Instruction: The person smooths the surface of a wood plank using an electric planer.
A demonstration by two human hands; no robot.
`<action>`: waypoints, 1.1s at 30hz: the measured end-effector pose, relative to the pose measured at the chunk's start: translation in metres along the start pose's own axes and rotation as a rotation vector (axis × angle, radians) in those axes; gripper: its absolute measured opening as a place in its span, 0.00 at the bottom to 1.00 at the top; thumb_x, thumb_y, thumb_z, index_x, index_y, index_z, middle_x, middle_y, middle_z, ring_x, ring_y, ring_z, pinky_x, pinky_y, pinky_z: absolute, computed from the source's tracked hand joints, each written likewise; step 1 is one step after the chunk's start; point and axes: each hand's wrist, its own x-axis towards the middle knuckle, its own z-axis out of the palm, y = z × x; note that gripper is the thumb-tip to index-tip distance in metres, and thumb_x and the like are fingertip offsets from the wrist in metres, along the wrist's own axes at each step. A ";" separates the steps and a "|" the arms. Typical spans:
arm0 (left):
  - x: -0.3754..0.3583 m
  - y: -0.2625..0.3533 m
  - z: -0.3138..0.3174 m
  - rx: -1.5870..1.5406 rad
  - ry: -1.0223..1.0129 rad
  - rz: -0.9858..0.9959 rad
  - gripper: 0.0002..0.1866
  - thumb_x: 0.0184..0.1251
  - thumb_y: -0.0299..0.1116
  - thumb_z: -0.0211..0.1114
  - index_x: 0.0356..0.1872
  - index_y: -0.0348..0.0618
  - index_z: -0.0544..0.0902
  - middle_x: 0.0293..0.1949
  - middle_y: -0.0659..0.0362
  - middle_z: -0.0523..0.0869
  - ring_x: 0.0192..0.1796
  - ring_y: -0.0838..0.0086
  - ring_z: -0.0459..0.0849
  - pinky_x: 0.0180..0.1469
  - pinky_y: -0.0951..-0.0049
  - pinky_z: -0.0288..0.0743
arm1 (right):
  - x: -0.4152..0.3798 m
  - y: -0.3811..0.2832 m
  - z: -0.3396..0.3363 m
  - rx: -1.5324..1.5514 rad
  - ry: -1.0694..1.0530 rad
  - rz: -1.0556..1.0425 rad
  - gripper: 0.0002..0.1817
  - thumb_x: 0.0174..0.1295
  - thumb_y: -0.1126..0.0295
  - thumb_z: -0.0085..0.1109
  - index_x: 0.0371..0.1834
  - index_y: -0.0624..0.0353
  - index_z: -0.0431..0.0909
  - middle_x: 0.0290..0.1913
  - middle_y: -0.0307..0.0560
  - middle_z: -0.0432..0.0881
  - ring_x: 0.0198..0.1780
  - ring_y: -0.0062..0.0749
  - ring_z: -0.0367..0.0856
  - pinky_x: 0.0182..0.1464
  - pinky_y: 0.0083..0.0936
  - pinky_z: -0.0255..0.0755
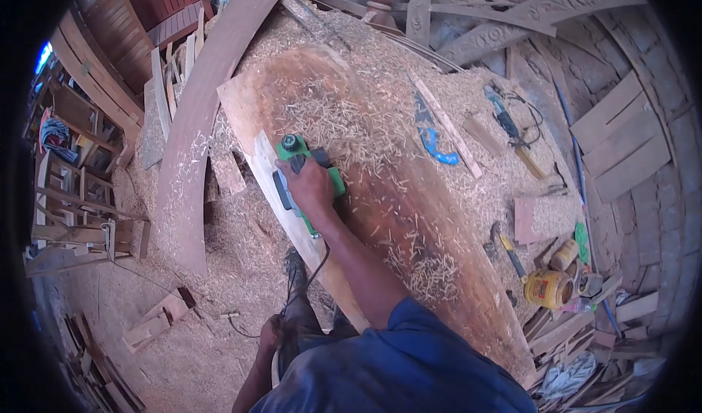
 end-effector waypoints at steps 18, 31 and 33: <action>0.038 0.064 -0.045 -0.287 0.111 -0.067 0.12 0.80 0.34 0.66 0.56 0.39 0.87 0.41 0.48 0.92 0.44 0.62 0.91 0.51 0.63 0.83 | 0.147 -0.068 0.044 -0.010 0.001 0.072 0.41 0.66 0.32 0.68 0.49 0.68 0.89 0.49 0.69 0.91 0.54 0.63 0.91 0.56 0.50 0.82; -0.035 -0.150 0.046 -0.018 -0.259 0.055 0.20 0.77 0.45 0.65 0.58 0.42 0.87 0.48 0.41 0.93 0.55 0.45 0.92 0.54 0.51 0.84 | -0.324 0.136 -0.099 0.040 -0.025 0.123 0.39 0.65 0.38 0.74 0.60 0.65 0.81 0.37 0.67 0.89 0.40 0.65 0.91 0.44 0.54 0.84; -0.048 -0.119 0.037 0.129 -0.157 0.031 0.20 0.76 0.47 0.66 0.56 0.42 0.87 0.47 0.44 0.94 0.52 0.53 0.93 0.54 0.56 0.84 | -0.314 0.127 -0.096 -0.006 0.001 0.145 0.40 0.66 0.35 0.71 0.56 0.67 0.81 0.36 0.67 0.89 0.40 0.65 0.91 0.44 0.55 0.84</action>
